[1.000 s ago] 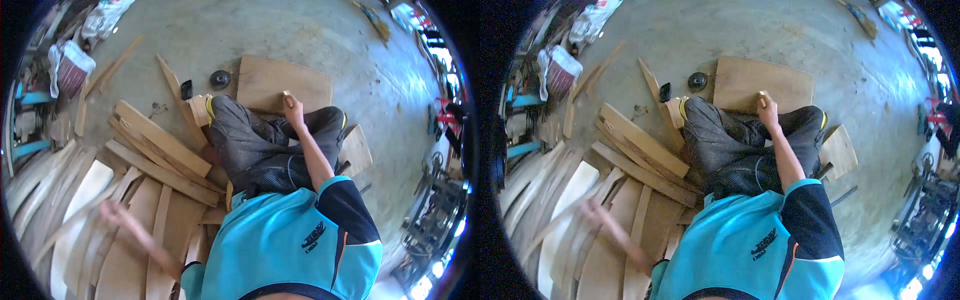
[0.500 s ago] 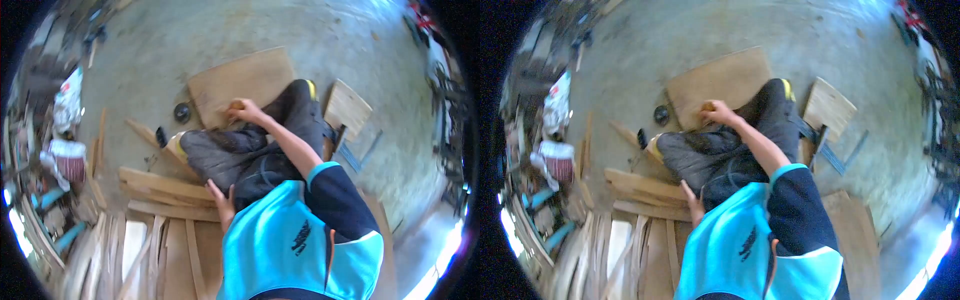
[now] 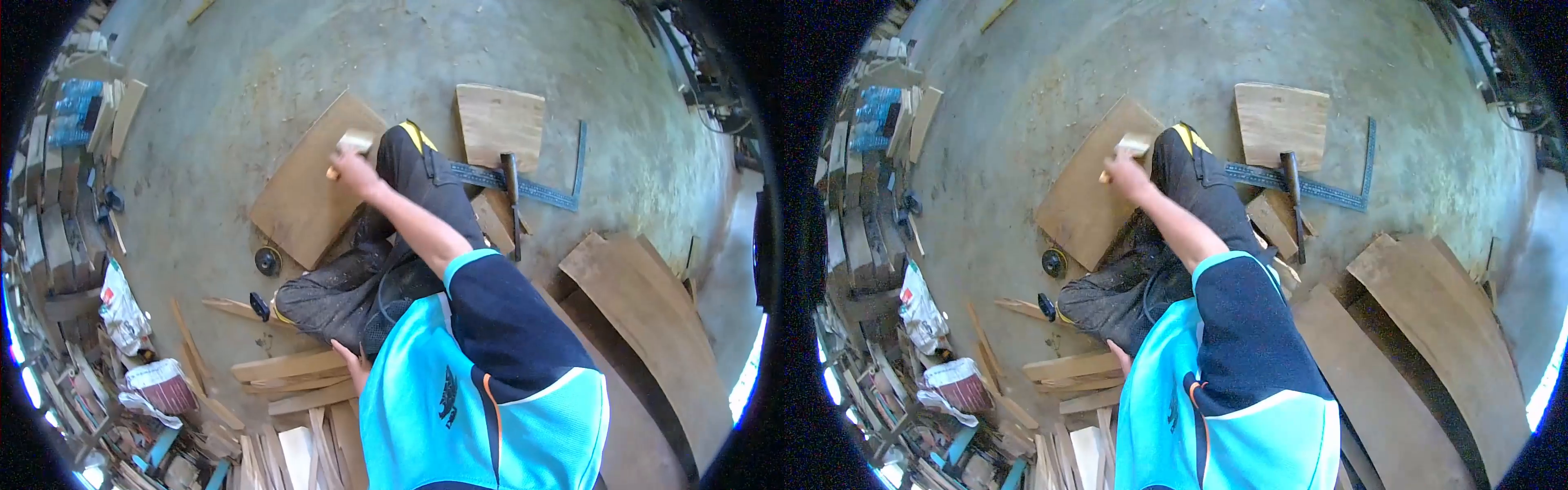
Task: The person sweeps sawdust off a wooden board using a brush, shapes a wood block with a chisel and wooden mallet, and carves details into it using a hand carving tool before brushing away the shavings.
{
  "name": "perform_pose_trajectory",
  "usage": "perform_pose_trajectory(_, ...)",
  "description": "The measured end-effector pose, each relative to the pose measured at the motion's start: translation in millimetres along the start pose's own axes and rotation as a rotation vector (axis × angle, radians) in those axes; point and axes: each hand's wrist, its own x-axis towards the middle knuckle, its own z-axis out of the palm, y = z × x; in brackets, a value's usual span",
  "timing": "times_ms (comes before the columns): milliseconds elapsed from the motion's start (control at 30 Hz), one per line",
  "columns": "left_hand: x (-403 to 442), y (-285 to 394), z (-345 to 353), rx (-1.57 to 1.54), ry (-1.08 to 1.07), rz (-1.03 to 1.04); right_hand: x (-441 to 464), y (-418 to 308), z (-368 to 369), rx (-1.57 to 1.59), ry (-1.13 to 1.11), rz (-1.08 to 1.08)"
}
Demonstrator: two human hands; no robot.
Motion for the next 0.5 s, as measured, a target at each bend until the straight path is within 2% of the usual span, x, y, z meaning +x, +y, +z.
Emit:
perform_pose_trajectory(33,-14.0,26.3,10.4,-0.105,-0.009,0.038,-5.9,-5.6,24.5,-0.086,-0.101,-0.109)
perform_pose_trajectory(67,-22.8,40.6,15.7,-0.210,-0.015,0.076,-18.3,-20.6,31.8,0.197,-0.106,-0.130)
perform_pose_trajectory(100,-21.9,33.1,14.4,-0.198,-0.009,0.080,-25.0,-46.6,-3.2,0.340,-0.344,-0.087)
perform_pose_trajectory(133,-19.1,18.2,11.3,-0.197,-0.024,0.115,-33.9,-53.4,4.7,0.474,-0.364,-0.162)
perform_pose_trajectory(200,-18.4,11.9,0.3,-0.186,-0.031,0.150,-46.9,-52.7,29.8,0.848,-0.493,-0.112)
perform_pose_trajectory(233,-22.7,7.7,0.8,-0.174,-0.016,0.154,-55.1,-49.5,39.4,0.862,-0.492,-0.121)
perform_pose_trajectory(300,-23.0,8.7,-5.8,-0.153,0.014,0.170,-73.1,-35.5,41.4,1.001,-0.501,0.267)
perform_pose_trajectory(333,-22.0,9.6,-9.6,-0.142,0.026,0.178,-71.9,-22.1,37.1,0.868,-0.534,0.211)
perform_pose_trajectory(367,-21.8,9.6,-12.6,-0.133,0.033,0.183,-67.8,-9.6,28.3,0.963,-0.480,0.093)
perform_pose_trajectory(400,-23.4,8.4,-15.8,-0.122,0.036,0.182,-59.4,-12.5,5.0,0.922,-0.528,0.296)
perform_pose_trajectory(433,-24.2,7.4,-19.4,-0.109,0.033,0.181,-50.0,-11.4,-6.1,0.918,-0.414,0.298)
perform_pose_trajectory(467,-24.5,5.8,-22.2,-0.094,0.021,0.179,-43.2,-4.5,-2.6,0.874,-0.099,0.101)
perform_pose_trajectory(500,-26.6,3.7,-23.2,-0.078,0.002,0.170,-32.0,-2.9,-18.1,0.757,0.027,0.125)
